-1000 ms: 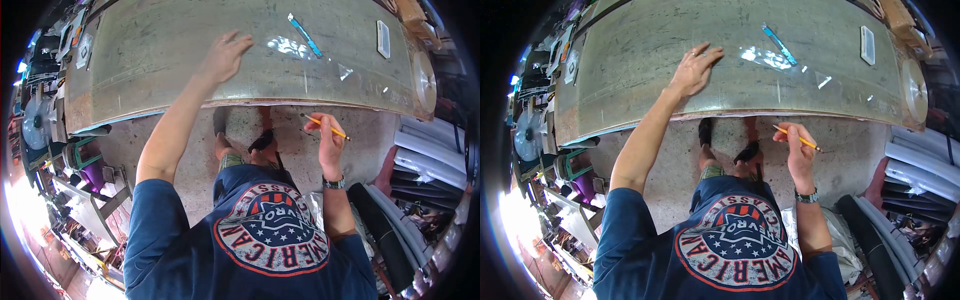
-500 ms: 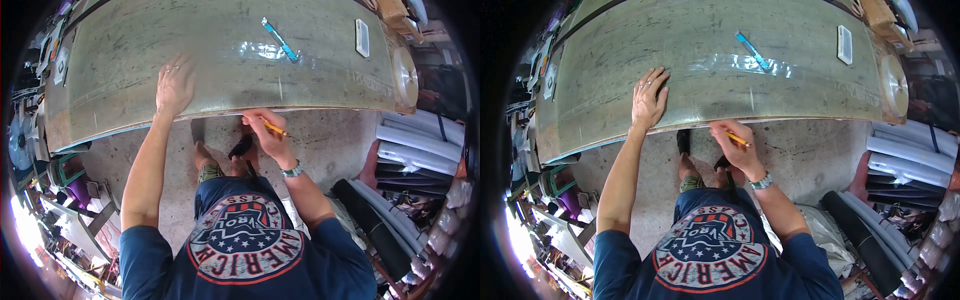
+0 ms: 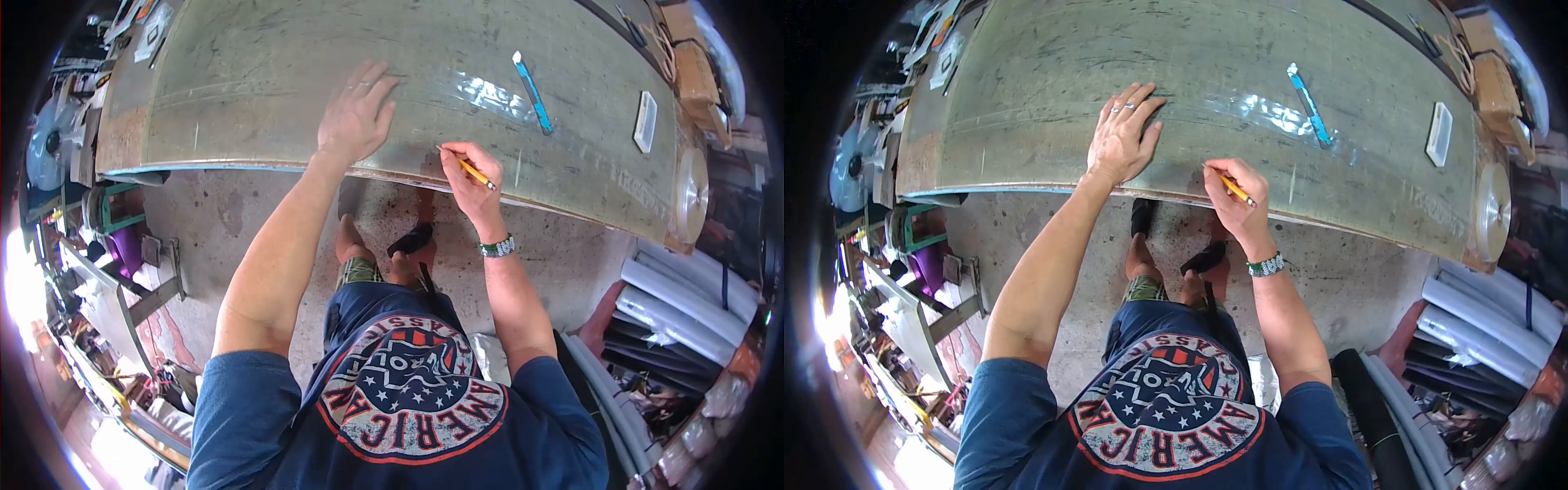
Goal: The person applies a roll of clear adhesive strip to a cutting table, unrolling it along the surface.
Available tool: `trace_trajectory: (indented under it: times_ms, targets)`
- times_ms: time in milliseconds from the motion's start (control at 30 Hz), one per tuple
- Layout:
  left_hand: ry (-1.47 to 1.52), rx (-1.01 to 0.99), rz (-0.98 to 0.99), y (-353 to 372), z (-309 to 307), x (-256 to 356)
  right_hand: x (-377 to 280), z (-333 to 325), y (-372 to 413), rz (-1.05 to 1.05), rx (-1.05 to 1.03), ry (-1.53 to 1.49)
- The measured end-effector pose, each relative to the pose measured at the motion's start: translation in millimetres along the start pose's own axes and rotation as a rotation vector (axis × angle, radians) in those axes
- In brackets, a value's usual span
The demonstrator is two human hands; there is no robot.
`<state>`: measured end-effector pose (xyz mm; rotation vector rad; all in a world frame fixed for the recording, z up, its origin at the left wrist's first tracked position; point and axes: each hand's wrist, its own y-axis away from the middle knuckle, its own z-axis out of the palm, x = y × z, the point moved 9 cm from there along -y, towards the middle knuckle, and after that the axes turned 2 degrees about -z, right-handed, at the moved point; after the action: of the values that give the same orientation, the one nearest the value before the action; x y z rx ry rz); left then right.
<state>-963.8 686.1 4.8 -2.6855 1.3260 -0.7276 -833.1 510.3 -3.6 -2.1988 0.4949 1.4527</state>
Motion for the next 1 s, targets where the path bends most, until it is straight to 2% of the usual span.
trace_trajectory:
  times_ms: [167, 567, 767, 867, 1000]
  targets:
    - [-0.006, 0.040, 0.020, 2.9, -1.5, -0.9, 9.0, 5.1, -1.5, 0.058, 0.002, 0.012]
    - [-0.003, 0.090, 0.029, 7.1, 2.2, -6.2, -11.3, 10.5, -9.8, -0.052, -0.035, 0.155]
    - [-0.007, 0.089, 0.018, 7.7, 4.2, -6.6, -0.6, 11.0, -5.1, -0.003, -0.101, 0.159]
    - [-0.014, 0.087, 0.013, 7.9, 3.0, -7.9, 3.2, 12.3, -5.6, 0.018, -0.053, 0.078]
    - [-0.015, 0.069, 0.010, 7.9, 3.9, -7.3, 0.6, 13.0, -4.6, 0.030, -0.122, 0.111]
